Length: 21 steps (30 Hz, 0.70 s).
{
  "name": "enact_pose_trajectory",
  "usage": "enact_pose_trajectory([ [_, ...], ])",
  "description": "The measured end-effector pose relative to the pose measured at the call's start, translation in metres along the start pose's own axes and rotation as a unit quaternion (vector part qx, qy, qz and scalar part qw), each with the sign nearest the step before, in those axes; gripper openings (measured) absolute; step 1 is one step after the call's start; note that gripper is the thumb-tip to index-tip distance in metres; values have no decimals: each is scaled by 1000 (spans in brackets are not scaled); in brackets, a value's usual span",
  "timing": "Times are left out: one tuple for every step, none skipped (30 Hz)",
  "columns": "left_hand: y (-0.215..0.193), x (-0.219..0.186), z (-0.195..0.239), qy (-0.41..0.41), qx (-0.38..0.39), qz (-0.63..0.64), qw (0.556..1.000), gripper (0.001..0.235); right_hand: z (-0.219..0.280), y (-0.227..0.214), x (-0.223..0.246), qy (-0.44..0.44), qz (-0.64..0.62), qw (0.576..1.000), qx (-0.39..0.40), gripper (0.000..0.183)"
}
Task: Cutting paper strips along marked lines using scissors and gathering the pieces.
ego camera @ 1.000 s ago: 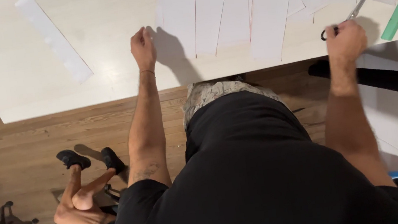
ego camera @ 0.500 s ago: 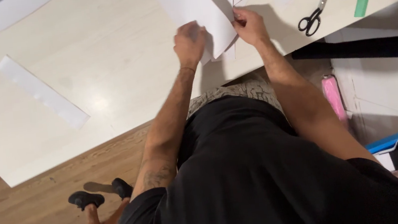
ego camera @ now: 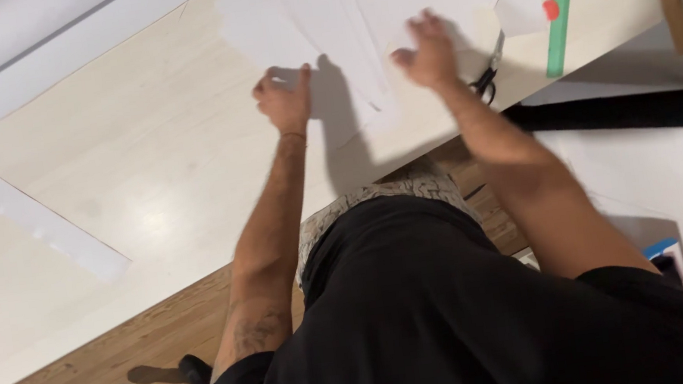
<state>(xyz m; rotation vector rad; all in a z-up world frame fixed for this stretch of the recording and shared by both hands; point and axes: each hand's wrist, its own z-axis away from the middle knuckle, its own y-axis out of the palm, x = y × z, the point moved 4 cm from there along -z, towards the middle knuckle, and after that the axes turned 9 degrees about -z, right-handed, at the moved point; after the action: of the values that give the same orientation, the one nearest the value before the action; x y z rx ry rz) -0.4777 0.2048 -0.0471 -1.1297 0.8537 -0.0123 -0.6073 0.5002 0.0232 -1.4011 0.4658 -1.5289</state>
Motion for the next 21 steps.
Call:
enact_pose_trajectory([
  [11, -6, 11, -6, -5, 3, 1000, 75, 2, 8, 9, -6, 3, 1000, 3, 71],
  [25, -12, 21, -10, 35, 3, 999, 80, 5, 14, 26, -122, -19, 992, -9, 56],
  [35, -14, 31, -19, 72, 1, 997, 86, 12, 25, 46, -237, -45, 970, -15, 42],
  [22, -16, 39, -28, 65, 0, 997, 86, 17, 22, 49, -245, -47, 968, -7, 42],
  [10, -23, 43, -39, 17, -5, 999, 76, 16, 20, 44, -167, -123, 976, 62, 37],
  [-2, -31, 49, -50, -32, -10, 998, 66, 18, 18, 37, -86, -195, 968, 130, 39],
  [3, -18, 48, -51, -39, -9, 998, 66, 4, 8, 18, -93, -195, 968, 131, 39],
  [6, -3, 48, -70, -73, -52, 993, 77, -12, -7, -6, -66, -203, 976, 39, 44],
  [8, 16, 50, -93, -105, -97, 985, 89, -23, -21, -30, -37, -209, 976, -51, 55],
  [-15, -11, 52, -96, -110, -97, 984, 89, -41, -42, -48, -42, -210, 976, -48, 55],
  [-32, -34, 57, -125, -51, -71, 988, 93, -55, -68, -66, -74, -140, 981, -114, 57],
  [-48, -57, 64, -152, 7, -43, 987, 97, -68, -93, -83, -105, -70, 976, -180, 59],
  [-39, -61, 69, -161, 3, -43, 986, 97, -79, -103, -93, -111, -70, 976, -172, 59],
  [-31, -65, 73, -160, 10, -60, 985, 102, -91, -108, -106, -59, -34, 992, -107, 78],
  [-25, -68, 74, -159, 15, -78, 984, 108, -104, -110, -117, -9, 1, 999, -42, 98],
  [-19, -70, 81, -167, 10, -80, 983, 108, -110, -110, -103, -16, -1, 999, -35, 98],
  [-13, -74, 86, -164, -11, -116, 980, 114, -117, -110, -91, 0, -10, 1000, -15, 91],
  [-7, -79, 90, -162, -31, -151, 975, 120, -123, -110, -79, 16, -18, 1000, 6, 85],
  [-7, -77, 89, -167, -36, -154, 973, 120, -131, -103, -73, 10, -21, 1000, 11, 85],
  [-9, -73, 88, -189, -37, -186, 964, 127, -138, -92, -67, 7, 32, 998, 52, 94],
  [-8, -69, 92, -211, -33, -217, 953, 134, -142, -83, -65, 5, 87, 992, 94, 103],
])
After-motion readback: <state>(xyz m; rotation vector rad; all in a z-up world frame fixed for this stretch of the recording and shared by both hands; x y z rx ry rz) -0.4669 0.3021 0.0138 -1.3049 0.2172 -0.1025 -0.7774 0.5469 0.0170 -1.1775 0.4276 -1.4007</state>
